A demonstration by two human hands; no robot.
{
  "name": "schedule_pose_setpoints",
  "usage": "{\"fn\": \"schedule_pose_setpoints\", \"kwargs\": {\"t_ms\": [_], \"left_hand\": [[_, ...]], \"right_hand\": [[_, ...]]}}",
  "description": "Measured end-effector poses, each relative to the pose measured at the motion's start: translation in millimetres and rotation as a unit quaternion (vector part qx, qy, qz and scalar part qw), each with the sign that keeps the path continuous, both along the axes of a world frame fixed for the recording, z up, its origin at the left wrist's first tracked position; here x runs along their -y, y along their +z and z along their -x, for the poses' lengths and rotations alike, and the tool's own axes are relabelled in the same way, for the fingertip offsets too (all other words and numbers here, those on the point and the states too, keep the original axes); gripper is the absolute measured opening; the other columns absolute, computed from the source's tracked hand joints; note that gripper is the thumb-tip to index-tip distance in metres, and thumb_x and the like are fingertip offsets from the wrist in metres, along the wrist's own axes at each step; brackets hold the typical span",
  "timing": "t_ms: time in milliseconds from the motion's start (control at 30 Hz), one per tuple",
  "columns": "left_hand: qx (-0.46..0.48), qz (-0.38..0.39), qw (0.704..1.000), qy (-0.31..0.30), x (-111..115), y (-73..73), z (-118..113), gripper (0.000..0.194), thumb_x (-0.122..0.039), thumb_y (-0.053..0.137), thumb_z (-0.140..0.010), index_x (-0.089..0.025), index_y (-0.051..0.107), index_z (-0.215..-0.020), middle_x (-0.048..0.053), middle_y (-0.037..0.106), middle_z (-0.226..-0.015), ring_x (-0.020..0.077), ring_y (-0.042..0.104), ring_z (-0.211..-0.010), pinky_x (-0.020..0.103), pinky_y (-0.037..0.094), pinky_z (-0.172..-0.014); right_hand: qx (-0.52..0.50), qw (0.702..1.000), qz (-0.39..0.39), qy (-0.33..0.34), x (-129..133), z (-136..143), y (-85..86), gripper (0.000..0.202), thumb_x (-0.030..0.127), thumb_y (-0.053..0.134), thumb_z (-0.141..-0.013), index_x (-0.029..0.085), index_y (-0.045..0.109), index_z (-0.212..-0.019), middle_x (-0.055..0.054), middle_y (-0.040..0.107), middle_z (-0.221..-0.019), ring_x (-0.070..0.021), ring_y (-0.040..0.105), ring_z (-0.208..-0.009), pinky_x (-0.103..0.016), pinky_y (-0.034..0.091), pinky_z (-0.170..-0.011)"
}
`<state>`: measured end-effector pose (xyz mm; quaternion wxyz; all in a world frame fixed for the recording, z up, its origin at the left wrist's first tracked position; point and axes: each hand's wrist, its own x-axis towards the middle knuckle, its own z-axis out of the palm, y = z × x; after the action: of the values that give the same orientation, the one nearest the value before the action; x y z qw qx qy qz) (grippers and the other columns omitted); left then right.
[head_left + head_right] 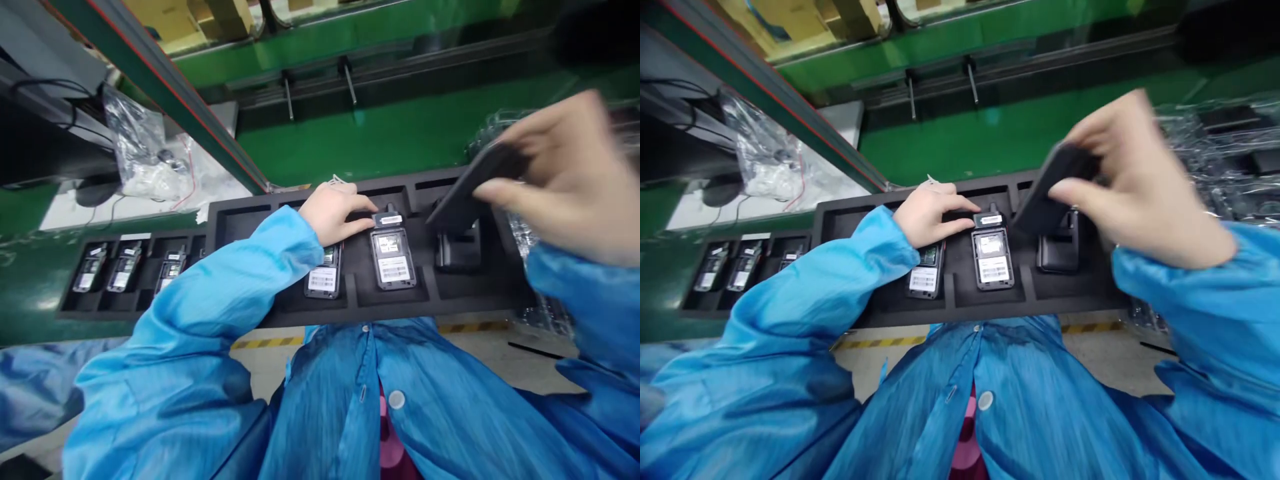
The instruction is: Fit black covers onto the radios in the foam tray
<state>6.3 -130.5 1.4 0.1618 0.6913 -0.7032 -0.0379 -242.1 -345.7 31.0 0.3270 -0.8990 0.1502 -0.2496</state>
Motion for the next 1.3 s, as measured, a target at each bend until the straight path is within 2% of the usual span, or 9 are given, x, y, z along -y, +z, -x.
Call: {"fn": "schedule_pose_setpoints", "kwargs": {"t_ms": [100, 267, 667, 800, 900, 1033, 1100, 1200, 1300], "left_hand": [[0.001, 0.005, 1.0, 0.002, -0.6, -1.2, 3.2, 0.032, -0.042, 0.063, -0.093, -0.02, 0.075, -0.112, 0.006, 0.063, -0.084, 0.0185, 0.06, -0.082, 0.031, 0.042, -0.078], [-0.002, 0.015, 1.0, 0.003, 0.2, -5.6, 3.0, 0.027, -0.039, 0.065, -0.091, -0.019, 0.077, -0.104, 0.005, 0.063, -0.082, 0.019, 0.06, -0.082, 0.032, 0.04, -0.076], [-0.004, 0.025, 1.0, 0.012, 0.3, -10.2, 0.4, 0.024, -0.038, 0.065, -0.09, -0.02, 0.076, -0.099, 0.005, 0.066, -0.085, 0.0212, 0.064, -0.088, 0.034, 0.042, -0.077], [0.021, 0.041, 0.999, 0.009, -5.5, -2.2, 7.5, 0.026, -0.031, 0.058, -0.093, -0.017, 0.071, -0.11, 0.007, 0.068, -0.096, 0.0224, 0.064, -0.093, 0.035, 0.044, -0.081], [0.102, 0.05, 0.993, -0.012, -13.0, 6.4, 22.4, 0.031, -0.034, 0.052, -0.096, -0.016, 0.069, -0.115, 0.009, 0.066, -0.092, 0.0248, 0.062, -0.087, 0.038, 0.042, -0.075], [0.164, 0.035, 0.984, -0.058, -23.6, 11.5, 37.3, 0.033, -0.034, 0.05, -0.098, -0.02, 0.066, -0.123, 0.006, 0.062, -0.084, 0.0238, 0.059, -0.077, 0.039, 0.039, -0.069], [0.175, 0.028, 0.982, -0.072, -29.0, 13.7, 36.2, 0.033, -0.032, 0.051, -0.098, -0.018, 0.065, -0.124, 0.005, 0.061, -0.081, 0.0232, 0.058, -0.075, 0.039, 0.04, -0.069], [0.173, 0.012, 0.983, -0.05, -39.4, 19.3, 23.2, 0.035, -0.032, 0.051, -0.098, -0.017, 0.06, -0.129, 0.004, 0.06, -0.081, 0.0228, 0.059, -0.075, 0.039, 0.042, -0.071], [0.158, -0.011, 0.987, 0.026, -54.0, 21.9, 3.8, 0.039, -0.037, 0.048, -0.1, -0.022, 0.054, -0.135, 0.004, 0.06, -0.083, 0.0243, 0.06, -0.078, 0.039, 0.044, -0.071]], "right_hand": [[-0.066, 0.984, 0.009, 0.164, -56.0, -40.3, -2.5, 0.04, 0.05, 0.066, -0.087, 0.03, 0.055, -0.12, -0.004, 0.06, -0.118, -0.0234, 0.062, -0.105, -0.041, 0.054, -0.088], [-0.147, 0.961, 0.015, 0.232, -67.4, -58.4, -23.4, 0.038, 0.052, 0.061, -0.09, 0.026, 0.054, -0.117, -0.004, 0.064, -0.116, -0.0267, 0.063, -0.106, -0.043, 0.049, -0.092], [-0.113, 0.931, 0.329, 0.106, -88.8, -37.9, -52.5, 0.046, 0.043, 0.05, -0.095, 0.015, 0.054, -0.131, -0.018, 0.053, -0.121, -0.0338, 0.053, -0.105, -0.049, 0.048, -0.084], [-0.104, 0.919, 0.373, 0.08, -99.4, -35.5, -58.5, 0.058, 0.04, 0.054, -0.094, 0.012, 0.043, -0.143, -0.02, 0.047, -0.142, -0.0368, 0.045, -0.13, -0.055, 0.038, -0.109], [-0.127, 0.921, 0.36, 0.082, -100.2, -34.6, -46.2, 0.08, 0.049, 0.055, -0.093, 0.012, 0.024, -0.156, -0.019, 0.032, -0.158, -0.0369, 0.03, -0.145, -0.059, 0.023, -0.12], [-0.098, 0.953, 0.275, 0.085, -49.7, -29.3, -11.0, 0.087, 0.062, 0.051, -0.092, 0.01, 0.027, -0.156, -0.017, 0.032, -0.159, -0.0302, 0.029, -0.147, -0.049, 0.025, -0.122], [-0.1, 0.968, 0.232, -0.017, 6.5, -18.6, 4.5, 0.071, 0.053, 0.052, -0.095, 0.011, 0.04, -0.151, -0.015, 0.043, -0.152, -0.0241, 0.035, -0.143, -0.039, 0.026, -0.121], [-0.21, 0.911, 0.152, -0.319, 110.2, 11.7, 8.3, 0.061, 0.045, 0.054, -0.094, 0.011, 0.051, -0.144, -0.016, 0.051, -0.143, -0.0245, 0.04, -0.139, -0.037, 0.028, -0.114], [-0.273, 0.841, 0.092, -0.457, 195.6, 51.5, -13.0, 0.071, 0.048, 0.053, -0.092, -0.01, 0.052, -0.133, -0.034, 0.053, -0.131, -0.0354, 0.046, -0.131, -0.047, 0.033, -0.103]]}}
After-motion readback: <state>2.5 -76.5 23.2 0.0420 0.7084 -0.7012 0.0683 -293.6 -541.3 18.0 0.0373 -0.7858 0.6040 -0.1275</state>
